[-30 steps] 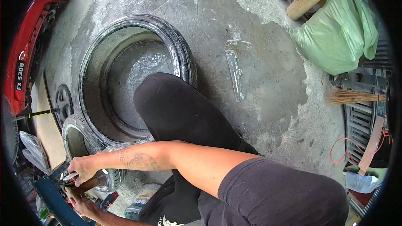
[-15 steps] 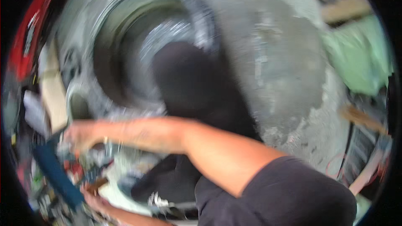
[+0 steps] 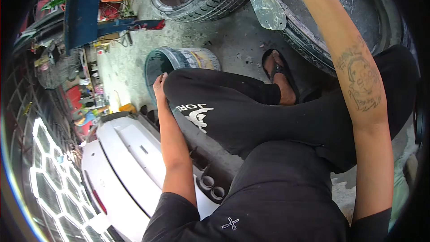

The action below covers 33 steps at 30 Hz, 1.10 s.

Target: The person sits on the floor and applies a gray paste to the inner surface of a tire using a brush and a scraper. They repeatedly dip the brush into a bucket, spread the paste along the tire's inner rim, and smooth it with the scraper.

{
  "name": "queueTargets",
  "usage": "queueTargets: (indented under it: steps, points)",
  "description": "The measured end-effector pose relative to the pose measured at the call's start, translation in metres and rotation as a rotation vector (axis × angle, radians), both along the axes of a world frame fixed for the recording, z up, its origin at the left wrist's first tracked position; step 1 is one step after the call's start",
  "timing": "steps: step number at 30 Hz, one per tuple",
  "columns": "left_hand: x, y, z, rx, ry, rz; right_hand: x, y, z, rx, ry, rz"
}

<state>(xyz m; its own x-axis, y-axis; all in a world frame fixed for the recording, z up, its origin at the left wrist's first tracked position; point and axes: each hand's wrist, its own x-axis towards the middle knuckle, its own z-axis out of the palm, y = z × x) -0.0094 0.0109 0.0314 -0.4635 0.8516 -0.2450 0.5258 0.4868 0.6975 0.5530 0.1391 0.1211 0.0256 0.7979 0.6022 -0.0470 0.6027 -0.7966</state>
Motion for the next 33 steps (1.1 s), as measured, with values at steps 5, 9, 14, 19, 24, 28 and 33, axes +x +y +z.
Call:
queueTargets:
  steps: [5,9,14,19,24,28,33]
  points:
    - [0.021,0.05,-0.017,0.249,-0.038,0.046,0.007,-0.011,0.005,-0.077,-0.12,-0.083]
    - [0.177,0.074,0.082,0.524,-0.256,-0.195,-0.005,-0.014,0.013,-0.111,-0.019,-0.023]
    - [0.292,0.105,0.095,0.599,-0.64,-0.4,-0.018,-0.002,0.007,-0.027,-0.032,0.016]
    - [0.363,0.119,0.112,0.645,-1.1,-0.367,-0.012,-0.013,0.01,-0.022,-0.204,-0.059]
    - [0.381,0.125,0.123,0.828,-1.049,-0.439,-0.012,-0.018,0.016,-0.169,0.026,0.065]
    - [0.387,0.114,0.125,0.733,-0.821,-0.415,-0.006,-0.015,0.019,-0.131,0.003,0.07]
    - [0.4,0.107,0.123,0.804,-0.673,-0.47,-0.009,-0.01,0.012,-0.144,0.028,-0.03]
